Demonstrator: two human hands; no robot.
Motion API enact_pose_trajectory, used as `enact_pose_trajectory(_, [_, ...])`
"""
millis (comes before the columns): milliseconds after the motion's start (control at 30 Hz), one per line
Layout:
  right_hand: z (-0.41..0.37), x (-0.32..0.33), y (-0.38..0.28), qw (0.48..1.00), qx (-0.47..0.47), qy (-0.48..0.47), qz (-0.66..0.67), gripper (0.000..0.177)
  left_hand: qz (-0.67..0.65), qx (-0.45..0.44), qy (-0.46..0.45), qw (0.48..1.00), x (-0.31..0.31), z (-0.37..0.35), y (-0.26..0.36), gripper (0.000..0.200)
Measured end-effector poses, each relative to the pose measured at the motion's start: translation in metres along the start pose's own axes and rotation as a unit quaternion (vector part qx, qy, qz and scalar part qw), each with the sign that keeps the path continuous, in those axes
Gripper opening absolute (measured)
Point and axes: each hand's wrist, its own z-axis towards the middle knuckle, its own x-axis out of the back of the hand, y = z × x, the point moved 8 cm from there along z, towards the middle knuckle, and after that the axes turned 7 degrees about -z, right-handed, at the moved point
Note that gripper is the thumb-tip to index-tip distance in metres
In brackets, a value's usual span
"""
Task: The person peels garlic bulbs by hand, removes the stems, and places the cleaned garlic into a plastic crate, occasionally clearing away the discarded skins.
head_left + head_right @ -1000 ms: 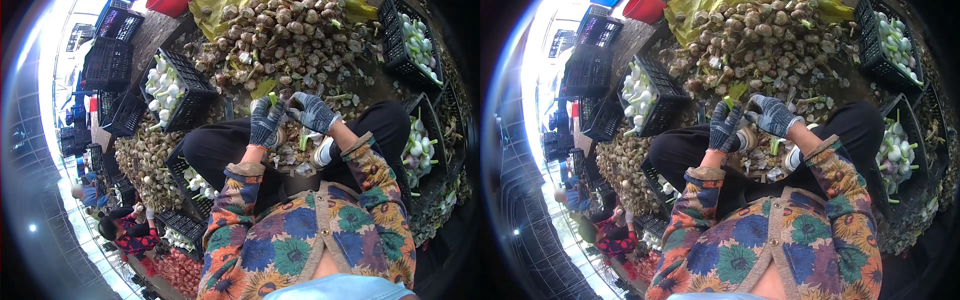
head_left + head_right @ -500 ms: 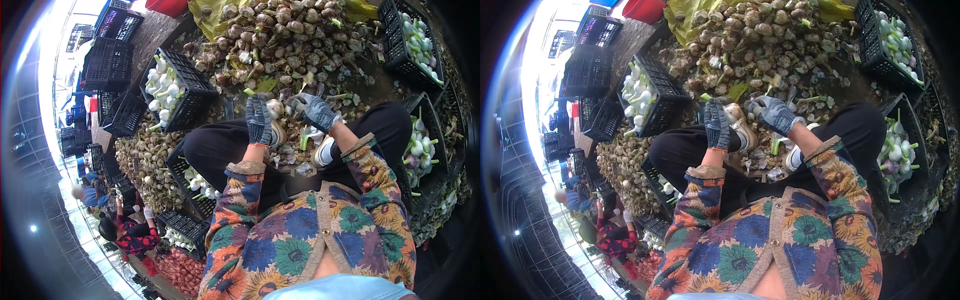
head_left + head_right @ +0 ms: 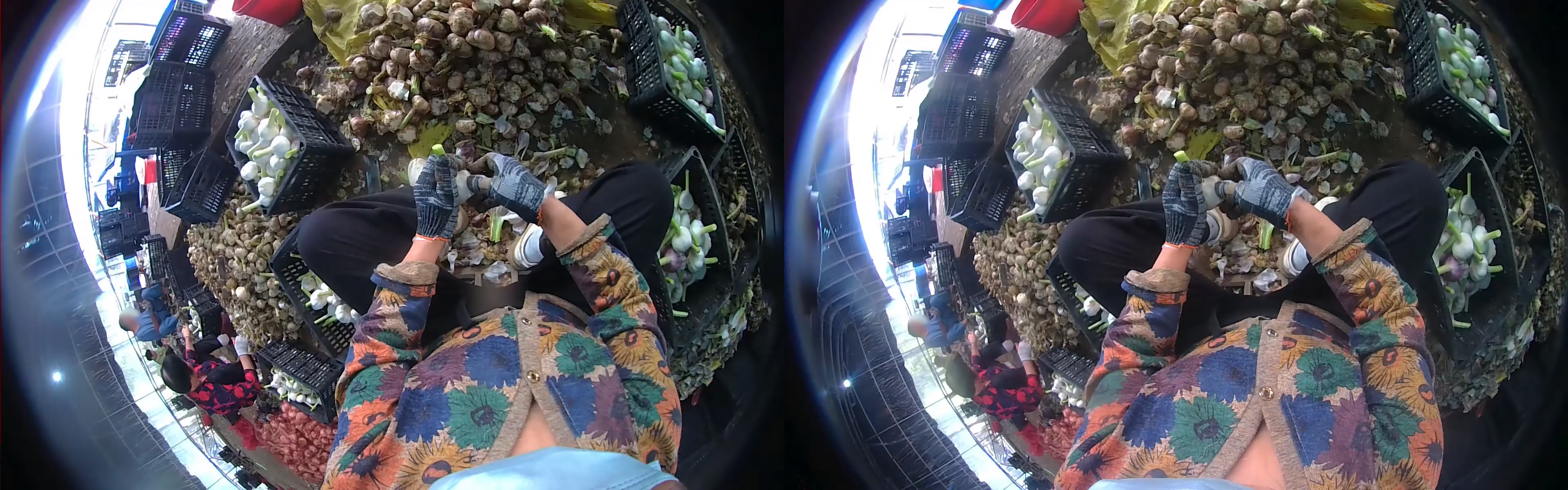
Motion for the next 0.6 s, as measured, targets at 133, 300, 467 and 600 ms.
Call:
enact_pose_trajectory(133, [0.0,0.008,-0.012,0.977,0.076,0.054,-0.191,0.036,0.015,-0.01,0.006,1.0,0.002,0.001,-0.008,0.025])
enact_pose_trajectory(300, [-0.004,0.015,-0.018,0.94,0.139,0.14,-0.279,0.036,0.1,-0.041,0.045,0.993,0.001,0.0,-0.006,0.023])
enact_pose_trajectory(467, [-0.015,0.023,-0.028,0.936,0.157,0.216,-0.229,0.02,0.075,0.026,0.078,0.994,0.006,0.005,-0.009,0.024])
enact_pose_trajectory(600, [0.005,0.058,-0.003,0.909,0.15,0.313,-0.23,0.014,-0.093,0.14,0.15,0.974,0.013,0.006,-0.004,0.021])
